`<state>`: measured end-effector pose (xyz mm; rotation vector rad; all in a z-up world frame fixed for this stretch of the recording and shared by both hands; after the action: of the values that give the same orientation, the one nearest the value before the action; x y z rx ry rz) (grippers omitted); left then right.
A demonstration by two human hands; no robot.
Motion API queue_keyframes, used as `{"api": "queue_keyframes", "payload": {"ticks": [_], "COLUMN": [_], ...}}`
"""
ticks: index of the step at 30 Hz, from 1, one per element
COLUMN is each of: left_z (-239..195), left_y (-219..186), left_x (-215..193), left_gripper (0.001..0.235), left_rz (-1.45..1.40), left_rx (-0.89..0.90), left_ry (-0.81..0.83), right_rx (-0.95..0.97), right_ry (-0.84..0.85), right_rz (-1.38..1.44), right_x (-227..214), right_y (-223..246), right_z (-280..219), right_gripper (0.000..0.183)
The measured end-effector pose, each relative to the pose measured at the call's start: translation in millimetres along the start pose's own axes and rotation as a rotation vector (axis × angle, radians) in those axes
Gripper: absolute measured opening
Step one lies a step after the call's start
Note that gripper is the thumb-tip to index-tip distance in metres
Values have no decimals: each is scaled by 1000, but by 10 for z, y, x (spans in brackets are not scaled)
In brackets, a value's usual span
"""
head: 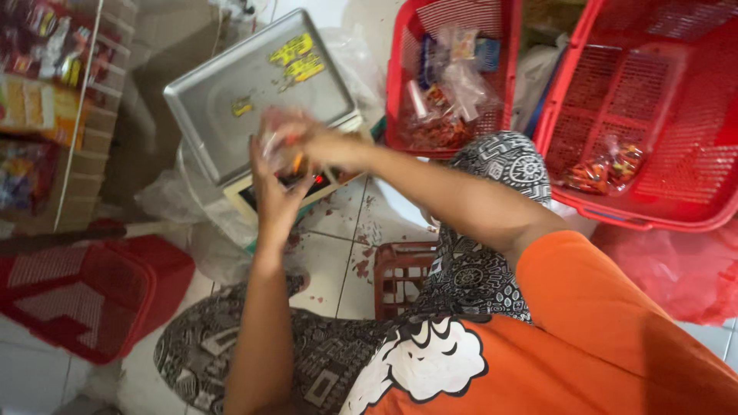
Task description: The person weighs small bags of red and green chilis using a digital scale and places them into red plastic baskets.
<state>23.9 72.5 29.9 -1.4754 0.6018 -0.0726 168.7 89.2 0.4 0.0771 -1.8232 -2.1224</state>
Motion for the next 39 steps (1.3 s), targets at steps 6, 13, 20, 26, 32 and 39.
{"api": "queue_keyframes", "payload": {"ticks": [6, 13, 20, 26, 32, 39], "left_z": [-35, -380, -834, -1144, -1212, -1176], "left_y": [77, -373, -1029, -1469, -1741, -1914], "left_x": [181, 433, 869, 1228, 1682, 1996], "left_gripper": [46, 19, 29, 28, 32, 36], "left_rz": [-329, -437, -655, -690, -704, -747], "left_rx": [-411, -361, -393, -487, -492, -486], "left_ry": [63, 318, 493, 563, 625, 743], "right_rx": [62, -230, -52, 211, 659, 747], "right_ry": [-13, -61, -376, -662, -669, -563], "right_rz": [184, 266, 203, -126, -275, -300], "right_x": [295, 102, -710, -2498, -3646, -3819], "right_y": [801, 1614, 2237, 1813, 68, -643], "right_z": [-289, -741, -2108, -3552, -4492, -4534], "right_gripper": [17, 14, 23, 13, 10, 14]}}
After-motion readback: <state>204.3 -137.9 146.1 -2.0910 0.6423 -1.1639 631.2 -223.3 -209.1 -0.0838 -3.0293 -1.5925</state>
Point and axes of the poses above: each hand's wrist, its own z-axis towards the middle knuckle, its own x-axis out of the palm, y = z × x, the point moved 7 cm from there along z, towards the middle knuckle, and after that the axes turned 14 degrees about -x, right-handed, at the moved point
